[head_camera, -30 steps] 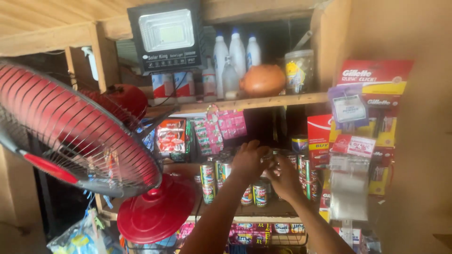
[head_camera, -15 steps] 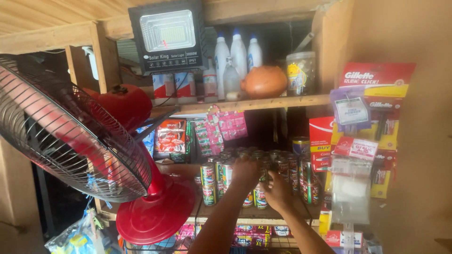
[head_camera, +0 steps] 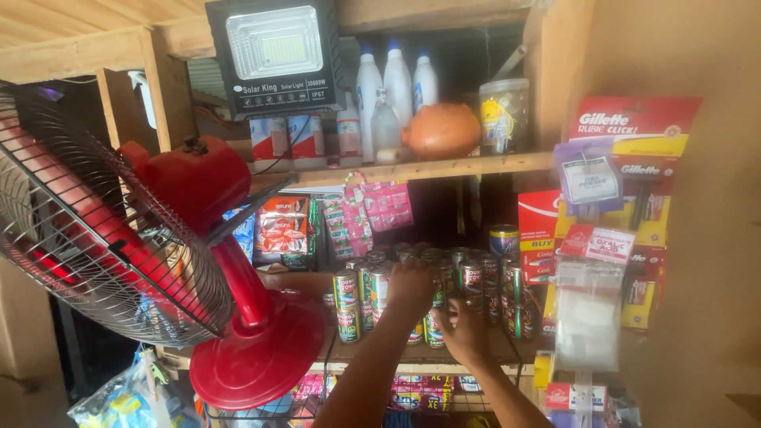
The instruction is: Organizing various canned food items on a shelf and in a box.
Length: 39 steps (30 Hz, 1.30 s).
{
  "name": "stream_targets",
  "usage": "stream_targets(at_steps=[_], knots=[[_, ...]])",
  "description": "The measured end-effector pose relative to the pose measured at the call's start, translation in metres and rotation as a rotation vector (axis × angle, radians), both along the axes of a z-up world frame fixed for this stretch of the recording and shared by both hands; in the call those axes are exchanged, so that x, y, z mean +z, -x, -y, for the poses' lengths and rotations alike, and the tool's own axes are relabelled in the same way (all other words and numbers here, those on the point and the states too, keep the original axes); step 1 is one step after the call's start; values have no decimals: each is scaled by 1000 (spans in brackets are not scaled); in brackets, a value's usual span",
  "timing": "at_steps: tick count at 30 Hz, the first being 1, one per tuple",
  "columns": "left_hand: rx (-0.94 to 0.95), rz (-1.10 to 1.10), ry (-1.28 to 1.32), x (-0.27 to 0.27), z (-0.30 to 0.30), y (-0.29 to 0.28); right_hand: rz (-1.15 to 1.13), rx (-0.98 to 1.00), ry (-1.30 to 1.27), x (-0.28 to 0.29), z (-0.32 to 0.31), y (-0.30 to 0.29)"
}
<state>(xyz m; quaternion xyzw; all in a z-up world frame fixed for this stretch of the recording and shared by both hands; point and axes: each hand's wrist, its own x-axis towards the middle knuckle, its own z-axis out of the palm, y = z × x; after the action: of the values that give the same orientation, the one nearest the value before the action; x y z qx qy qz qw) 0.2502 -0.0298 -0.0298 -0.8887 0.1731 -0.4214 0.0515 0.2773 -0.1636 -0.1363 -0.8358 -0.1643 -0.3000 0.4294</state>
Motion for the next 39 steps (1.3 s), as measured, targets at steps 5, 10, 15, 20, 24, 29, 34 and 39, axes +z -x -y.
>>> stream_targets(at_steps=[5,10,15,20,24,29,34,39], knots=[[31,-59,36,-2,1,3,-20,12,-43,-1,0,7],[-42,0,93,-10,0,-3,0,55,-72,-2,-1,3],[-114,29,178,-14,4,18,19,77,-66,-10,1,7],[-192,72,320,-23,7,53,245,-49,-137,1,2,37],[-287,76,492,-56,12,105,268,34,-269,-30,10,65],[-332,-169,786,-174,5,166,192,312,-357,-103,25,131],[-174,-364,1013,-319,-2,195,-61,400,-236,-236,24,166],[51,-868,1158,-464,-19,210,-632,272,-49,-377,15,195]])
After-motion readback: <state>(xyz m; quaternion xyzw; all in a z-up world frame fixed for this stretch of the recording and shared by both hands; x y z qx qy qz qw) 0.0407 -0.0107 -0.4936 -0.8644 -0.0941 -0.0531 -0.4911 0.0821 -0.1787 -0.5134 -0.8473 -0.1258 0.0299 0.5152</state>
